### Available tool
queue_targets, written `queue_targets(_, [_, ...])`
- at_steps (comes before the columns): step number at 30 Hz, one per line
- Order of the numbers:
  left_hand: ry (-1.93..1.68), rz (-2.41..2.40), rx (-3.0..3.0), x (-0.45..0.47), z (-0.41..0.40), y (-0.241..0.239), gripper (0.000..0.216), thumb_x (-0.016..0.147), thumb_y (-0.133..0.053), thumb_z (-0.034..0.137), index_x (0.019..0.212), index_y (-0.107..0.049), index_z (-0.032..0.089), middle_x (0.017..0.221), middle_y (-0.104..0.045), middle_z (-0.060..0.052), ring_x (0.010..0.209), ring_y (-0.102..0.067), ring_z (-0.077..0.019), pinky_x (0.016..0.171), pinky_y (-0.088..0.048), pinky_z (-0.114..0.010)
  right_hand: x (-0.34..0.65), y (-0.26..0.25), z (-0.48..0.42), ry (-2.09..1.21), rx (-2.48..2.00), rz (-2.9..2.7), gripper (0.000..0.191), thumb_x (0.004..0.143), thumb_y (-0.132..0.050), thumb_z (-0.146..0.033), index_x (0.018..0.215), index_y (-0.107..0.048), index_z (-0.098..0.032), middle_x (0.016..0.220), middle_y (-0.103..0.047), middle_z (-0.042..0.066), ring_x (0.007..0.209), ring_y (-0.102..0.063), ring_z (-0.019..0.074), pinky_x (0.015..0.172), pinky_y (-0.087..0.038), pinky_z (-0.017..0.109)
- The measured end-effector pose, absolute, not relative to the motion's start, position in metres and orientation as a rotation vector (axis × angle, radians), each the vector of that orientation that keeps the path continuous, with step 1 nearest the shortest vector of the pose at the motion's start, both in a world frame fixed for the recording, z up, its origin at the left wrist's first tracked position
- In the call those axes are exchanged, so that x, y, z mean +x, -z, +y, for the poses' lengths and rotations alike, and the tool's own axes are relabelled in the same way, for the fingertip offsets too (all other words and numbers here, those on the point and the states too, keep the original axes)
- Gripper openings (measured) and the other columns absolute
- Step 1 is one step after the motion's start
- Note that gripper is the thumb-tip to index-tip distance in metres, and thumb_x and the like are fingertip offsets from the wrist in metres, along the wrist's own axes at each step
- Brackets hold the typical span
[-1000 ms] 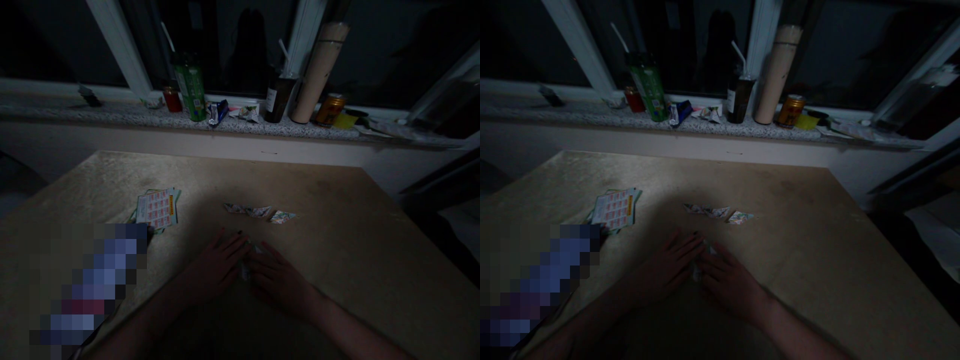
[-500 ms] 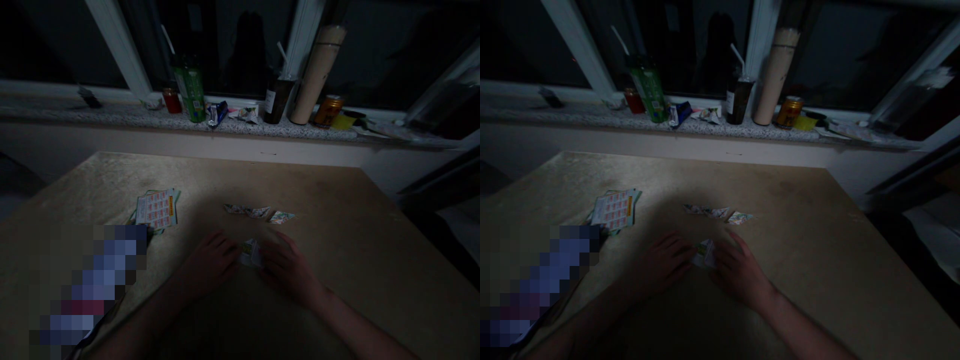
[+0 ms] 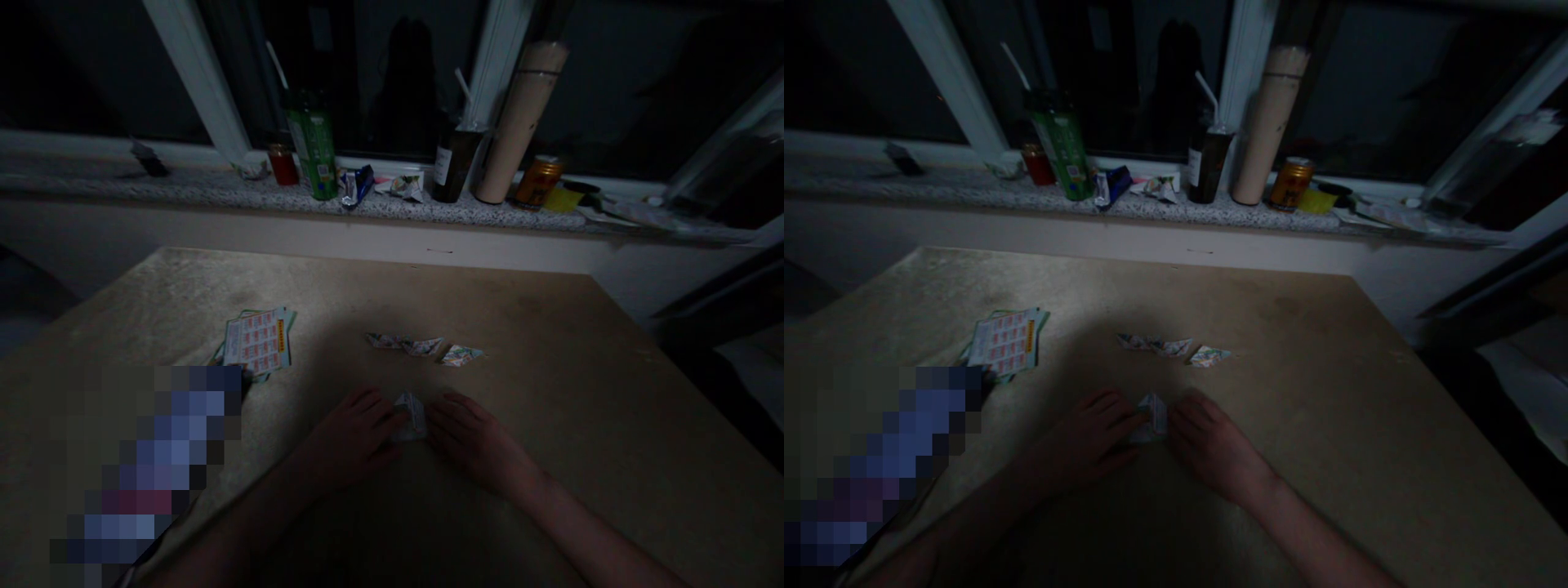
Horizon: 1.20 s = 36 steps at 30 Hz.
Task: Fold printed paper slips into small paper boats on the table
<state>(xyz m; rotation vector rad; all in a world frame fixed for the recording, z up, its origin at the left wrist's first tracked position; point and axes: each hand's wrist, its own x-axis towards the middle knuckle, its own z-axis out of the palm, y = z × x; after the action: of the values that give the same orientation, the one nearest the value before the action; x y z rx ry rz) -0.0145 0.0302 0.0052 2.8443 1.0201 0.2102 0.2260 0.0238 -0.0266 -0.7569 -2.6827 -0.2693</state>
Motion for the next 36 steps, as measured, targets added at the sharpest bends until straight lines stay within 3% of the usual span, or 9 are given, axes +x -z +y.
queue_targets(8, [-0.218, 1.0, 2.884, -0.004, 0.031, -0.003, 0.023, 0.095, -0.045, 0.027, 0.114, -0.054, 0.02, 0.103, -0.061, -0.004, 0.094, -0.056, -0.0202, 0.089, -0.038, -0.036, 0.227, 0.015, 0.024, 0.264, -0.74, -2.674, 0.028, 0.089, -0.047, -0.01, 0.115, -0.058, -0.013, 0.102, -0.068, 0.012, 0.094, -0.062, 0.0225, 0.089, -0.048, 0.041])
queue_targets(12, [-0.185, 0.99, 2.908, -0.003, 0.032, -0.001, 0.017, 0.094, -0.046, 0.02, 0.107, -0.057, 0.019, 0.097, -0.062, -0.004, 0.09, -0.057, -0.0196, 0.086, -0.04, -0.034, 0.229, 0.013, 0.023, 0.257, -0.713, -2.648, 0.028, 0.089, -0.046, -0.01, 0.115, -0.058, -0.012, 0.102, -0.068, 0.013, 0.094, -0.062, 0.0233, 0.087, -0.049, 0.041])
queue_targets(15, [-0.231, 0.989, 2.883, -0.005, 0.033, 0.001, 0.022, 0.095, -0.043, 0.017, 0.113, -0.054, 0.019, 0.101, -0.062, -0.004, 0.092, -0.057, -0.0185, 0.086, -0.041, -0.033, 0.228, 0.017, 0.023, 0.222, -0.706, -2.604, 0.029, 0.089, -0.045, -0.009, 0.116, -0.057, -0.011, 0.1, -0.069, 0.012, 0.094, -0.062, 0.0224, 0.087, -0.048, 0.04])
queue_targets(23, [-0.216, 1.061, 2.766, -0.004, 0.036, 0.002, 0.03, 0.093, -0.044, 0.01, 0.12, -0.052, 0.02, 0.108, -0.063, -0.005, 0.096, -0.058, -0.0196, 0.086, -0.044, -0.033, 0.221, 0.02, 0.023, -0.047, -0.937, -2.364, 0.02, 0.092, -0.045, -0.021, 0.104, -0.061, -0.017, 0.075, -0.067, 0.006, 0.067, -0.059, 0.017, 0.064, -0.049, 0.031])
queue_targets(31, [-0.226, 1.134, 2.748, -0.002, 0.036, 0.008, 0.031, 0.091, -0.045, 0.007, 0.118, -0.052, 0.021, 0.108, -0.063, -0.004, 0.098, -0.059, -0.0198, 0.086, -0.046, -0.033, 0.213, 0.018, 0.029, -0.367, -1.134, -2.337, 0.024, 0.084, -0.058, -0.02, 0.108, -0.06, -0.018, 0.087, -0.066, 0.006, 0.082, -0.059, 0.0209, 0.074, -0.049, 0.035])
queue_targets(36, [-0.27, 1.244, 2.706, 0.002, 0.037, 0.016, 0.037, 0.091, -0.042, 0.006, 0.124, -0.047, 0.021, 0.124, -0.054, -0.007, 0.103, -0.058, -0.0211, 0.086, -0.048, -0.034, 0.211, 0.016, 0.033, -0.446, -1.186, -2.317, 0.026, 0.084, -0.056, -0.015, 0.11, -0.059, -0.017, 0.093, -0.066, 0.007, 0.087, -0.059, 0.0215, 0.076, -0.049, 0.034])
